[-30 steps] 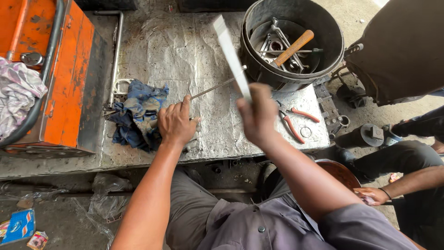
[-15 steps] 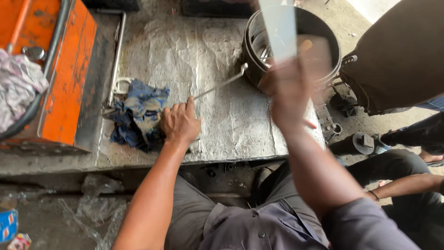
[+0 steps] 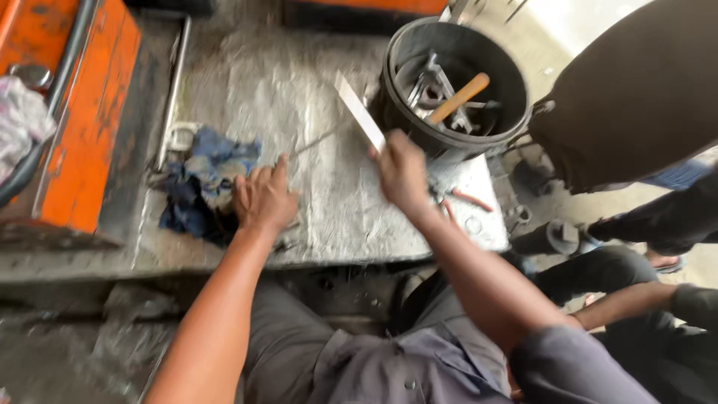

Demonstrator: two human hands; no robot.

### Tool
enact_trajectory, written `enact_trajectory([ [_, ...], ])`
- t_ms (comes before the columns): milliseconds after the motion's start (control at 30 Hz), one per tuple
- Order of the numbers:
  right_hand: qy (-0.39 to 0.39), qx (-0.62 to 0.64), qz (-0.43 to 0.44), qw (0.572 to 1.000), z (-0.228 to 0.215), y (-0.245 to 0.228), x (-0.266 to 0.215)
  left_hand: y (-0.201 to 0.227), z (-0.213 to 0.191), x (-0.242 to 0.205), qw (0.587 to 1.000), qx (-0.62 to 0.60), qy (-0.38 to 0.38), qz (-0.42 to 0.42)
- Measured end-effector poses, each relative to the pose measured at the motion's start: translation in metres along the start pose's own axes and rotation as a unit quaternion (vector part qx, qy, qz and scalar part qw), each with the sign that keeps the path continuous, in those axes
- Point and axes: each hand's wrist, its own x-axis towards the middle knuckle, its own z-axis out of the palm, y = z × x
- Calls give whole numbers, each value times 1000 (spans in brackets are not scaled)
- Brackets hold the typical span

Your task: The person uses pliers to remove a small component from a metal mechanical assembly and subsequently uses a long thin metal tool and a wrench to manipulate parts within the assembly housing.

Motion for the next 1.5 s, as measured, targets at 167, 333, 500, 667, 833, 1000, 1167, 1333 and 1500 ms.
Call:
enact_trajectory([
  [167, 134, 294, -88, 942, -69, -54, 45, -1, 3, -21, 998, -11, 54, -11],
  [333, 146, -51, -139, 978, -10, -23, -14, -6, 13, -16, 998, -26, -24, -50],
  [500, -98, -72, 226, 967, 56, 15, -35, 6, 20, 3, 993, 96, 15, 62],
  [667, -14, 87, 87, 992, -1, -48, 16, -8, -6, -20, 999, 1, 26, -27],
  [833, 139, 187, -147, 961, -46, -84, 15, -8, 0, -22, 999, -3, 4, -36],
  [1000, -191, 111, 425, 878, 62, -9, -24, -14, 7, -24, 999, 6, 40, 16],
  [1167, -51, 71, 119, 989, 44, -7, -20, -22, 8, -12, 945, 154, 285, 40],
  [1333, 32, 215, -21, 976, -26, -70, 22, -17, 13, -14, 998, 0, 59, 8],
  [1500, 32, 202, 60, 977, 30, -32, -3, -12, 10, -15, 998, 12, 58, 19],
])
